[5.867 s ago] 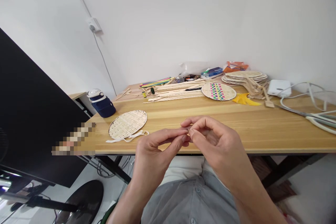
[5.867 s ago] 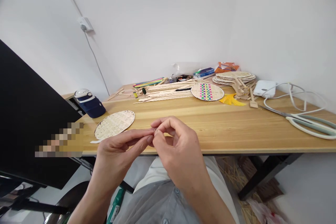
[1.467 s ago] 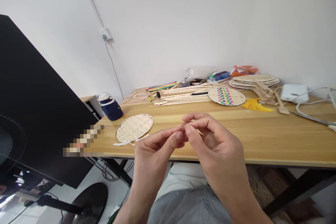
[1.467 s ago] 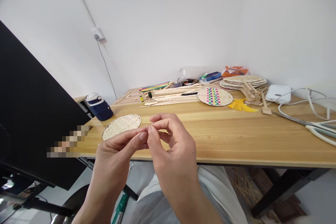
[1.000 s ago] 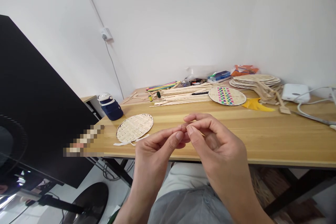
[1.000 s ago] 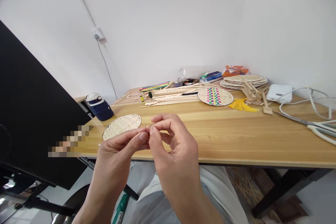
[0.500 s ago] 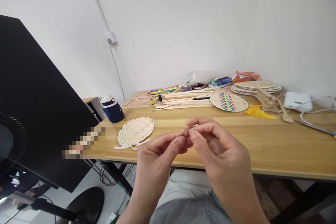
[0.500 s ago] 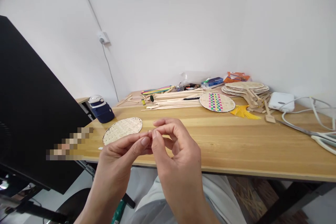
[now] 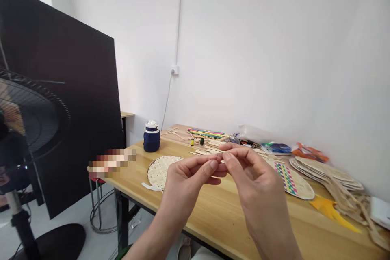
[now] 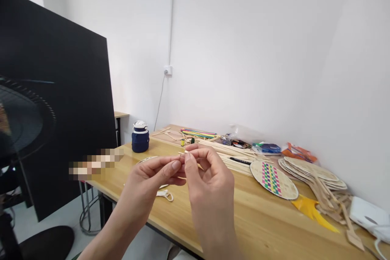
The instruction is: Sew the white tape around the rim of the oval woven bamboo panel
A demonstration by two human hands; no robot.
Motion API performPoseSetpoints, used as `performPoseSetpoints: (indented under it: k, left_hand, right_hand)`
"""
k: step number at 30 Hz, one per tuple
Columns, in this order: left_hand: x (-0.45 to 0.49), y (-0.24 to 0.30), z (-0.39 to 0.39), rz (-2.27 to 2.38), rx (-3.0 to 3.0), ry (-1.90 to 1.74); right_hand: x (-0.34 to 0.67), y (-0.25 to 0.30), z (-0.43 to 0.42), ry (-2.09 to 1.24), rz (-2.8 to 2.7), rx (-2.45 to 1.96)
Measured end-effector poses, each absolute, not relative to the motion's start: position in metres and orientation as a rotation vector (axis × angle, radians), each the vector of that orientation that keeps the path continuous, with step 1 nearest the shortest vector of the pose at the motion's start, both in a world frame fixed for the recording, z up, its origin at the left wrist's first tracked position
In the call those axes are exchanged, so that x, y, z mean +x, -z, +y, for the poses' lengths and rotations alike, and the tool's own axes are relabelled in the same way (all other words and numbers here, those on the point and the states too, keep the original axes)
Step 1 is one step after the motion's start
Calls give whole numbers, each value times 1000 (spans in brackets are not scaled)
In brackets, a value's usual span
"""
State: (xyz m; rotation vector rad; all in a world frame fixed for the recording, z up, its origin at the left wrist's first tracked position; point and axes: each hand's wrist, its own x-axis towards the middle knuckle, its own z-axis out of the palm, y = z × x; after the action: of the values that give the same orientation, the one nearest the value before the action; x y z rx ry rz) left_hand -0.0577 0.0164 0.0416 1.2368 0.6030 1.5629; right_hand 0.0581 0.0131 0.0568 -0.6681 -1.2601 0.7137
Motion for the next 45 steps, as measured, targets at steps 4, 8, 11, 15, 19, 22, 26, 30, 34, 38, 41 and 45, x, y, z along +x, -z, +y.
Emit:
performPoseSetpoints:
  k: [4,8,11,15,19,22,26,30,34,38,41,45]
  left_hand:
    - [-69,-37,14,594,1192,-1612]
    - [-77,-34,14,583,1178,-1623]
    - [-81,-32,14,571,1181,-1630]
    - [-84,-30,12,595,1175,-1634]
    - [-86,-29,10,602,1146,-1639]
    - [-86,-28,10,603,1138,-1645]
    - [-85,-28,11,614,1146,-1652]
    - [-86,-28,12,630,1162,-1646]
    - [-86,-27,13,640,1168,-1642]
    - [-86,-27,13,643,1164,-1647]
    - [-85,-26,13,626,1150,-1645]
    - [-86,-25,12,621,1154,-1642]
  right_hand:
    - [44,-54,12,-655,-1308,-682]
    - [36,-52,14,-649,-1348,-710]
    - [32,-50,14,-645,-1349,-703]
    - [27,-50,13,-614,-1349,-706]
    - [26,-49,13,-595,-1353,-712]
    - [26,-47,14,-607,-1354,-704]
    - [26,-46,13,-650,-1370,-694]
    - [25,-48,12,-650,-1365,-691]
    - [24,-48,12,-624,-1361,-710]
    - [24,-45,13,-623,-1369,-703]
    - [25,-43,14,-625,-1343,-697]
    - [24,-42,14,-625,-1338,-700]
